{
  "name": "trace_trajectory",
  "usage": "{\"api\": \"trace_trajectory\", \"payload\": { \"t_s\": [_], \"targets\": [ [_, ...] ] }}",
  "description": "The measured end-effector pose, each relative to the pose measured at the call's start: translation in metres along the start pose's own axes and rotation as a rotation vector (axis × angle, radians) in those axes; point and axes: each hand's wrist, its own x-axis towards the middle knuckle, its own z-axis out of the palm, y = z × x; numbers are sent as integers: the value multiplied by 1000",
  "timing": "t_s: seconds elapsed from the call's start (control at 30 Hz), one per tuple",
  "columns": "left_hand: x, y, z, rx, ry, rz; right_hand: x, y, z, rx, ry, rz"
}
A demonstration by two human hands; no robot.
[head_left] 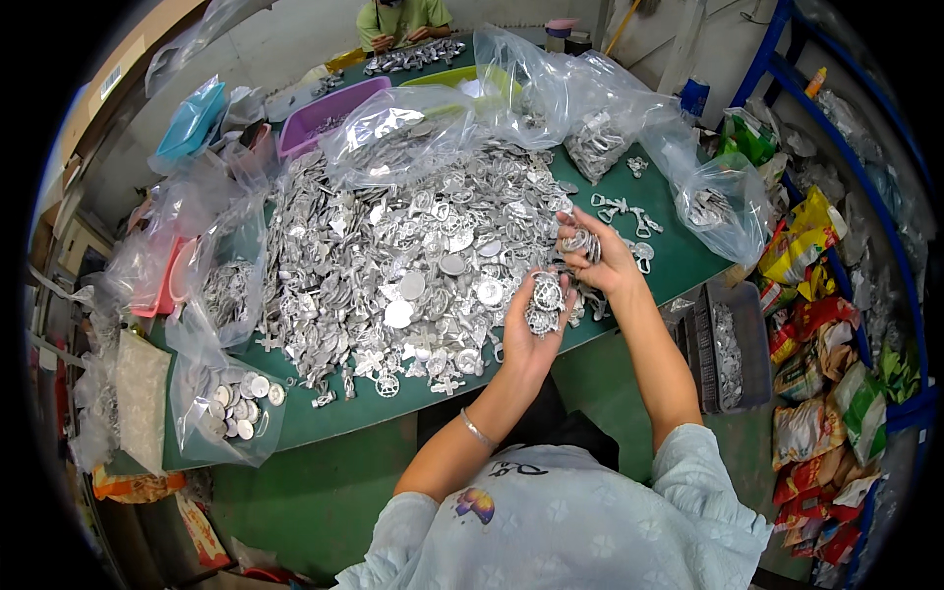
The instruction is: The person sorts silver metal charms on a green table by hand, picking up handfuls and individual pieces from a large pile to separate them.
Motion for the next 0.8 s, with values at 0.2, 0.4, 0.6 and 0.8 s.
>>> {"api": "trace_trajectory", "payload": {
  "t_s": [0.2, 0.4, 0.6, 0.8],
  "targets": [
    [5, -9, 8, 257, 11, 125, -20, 54, 31, -971, 280, -599],
    [29, -10, 1, 128, -127, 111, -26, 80, 68, -1798, 391, -1120],
    [18, 0, 27, 128, 90, 89, -18, 66, 49, -1491, 264, -1152],
    [29, -3, 20, 58, -56, 88, -17, 77, 27, -882, 452, -1118]
  ]
}}
